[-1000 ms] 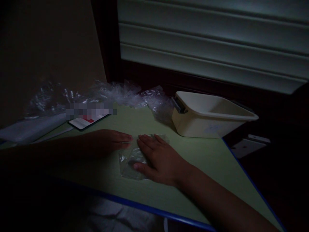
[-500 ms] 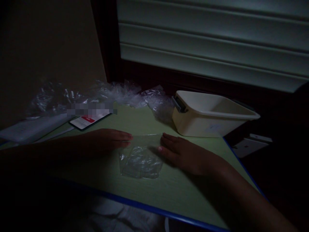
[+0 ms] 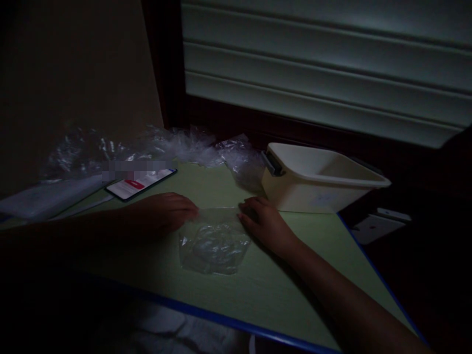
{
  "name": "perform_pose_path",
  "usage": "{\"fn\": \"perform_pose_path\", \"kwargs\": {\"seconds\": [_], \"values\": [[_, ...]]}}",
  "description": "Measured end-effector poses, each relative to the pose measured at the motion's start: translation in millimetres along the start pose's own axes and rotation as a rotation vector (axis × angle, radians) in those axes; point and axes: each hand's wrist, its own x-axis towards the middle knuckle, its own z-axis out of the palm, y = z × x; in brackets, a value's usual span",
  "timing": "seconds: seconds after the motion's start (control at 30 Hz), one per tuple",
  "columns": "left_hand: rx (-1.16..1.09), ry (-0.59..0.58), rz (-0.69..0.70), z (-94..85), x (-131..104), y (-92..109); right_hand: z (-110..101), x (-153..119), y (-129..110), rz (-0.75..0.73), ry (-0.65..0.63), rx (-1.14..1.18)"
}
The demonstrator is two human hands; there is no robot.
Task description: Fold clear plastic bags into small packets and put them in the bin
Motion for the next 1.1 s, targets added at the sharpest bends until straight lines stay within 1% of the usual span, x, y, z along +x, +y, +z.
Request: {"fn": "perform_pose_path", "kwargs": {"seconds": [0.1, 0.17, 0.3, 0.4, 0.5, 0.6, 0.73, 0.87, 1.0, 1.1], "values": [[-0.089, 0.085, -0.065, 1.0, -1.3, -2.0, -0.6, -0.8, -3.6, 0.025, 0.010, 0.040], [-0.124, 0.127, -0.081, 3.0, -2.3, -4.0, -0.9, -1.0, -5.0, 0.037, 0.012, 0.056], [-0.098, 0.187, -0.095, 8.1, -3.4, -6.9, -1.5, -0.8, -6.6, 0.036, 0.018, 0.075], [-0.070, 0.220, -0.168, 10.4, -3.6, -6.9, -1.8, -0.6, -5.8, 0.035, 0.029, 0.080], [-0.071, 0.208, -0.247, 11.4, -3.4, -6.8, -1.5, -0.5, -2.8, 0.039, 0.038, 0.073], [-0.106, 0.184, -0.279, 12.2, -2.8, -7.4, -1.5, 0.0, 0.4, 0.045, 0.030, 0.072], [-0.197, 0.177, -0.273, 13.0, -2.1, -7.9, -3.2, 0.8, 2.8, 0.068, 0.010, 0.087], [-0.309, 0.178, -0.275, 12.9, -1.4, -8.1, -3.8, 0.8, 6.9, 0.123, -0.031, 0.125], [-0.366, 0.198, -0.287, 12.2, 0.0, -9.0, -2.1, 0.1, 13.2, 0.171, -0.052, 0.174], [-0.420, 0.222, -0.282, 11.5, 0.2, -9.5, -1.3, -0.3, 15.0, 0.178, -0.048, 0.213]]}}
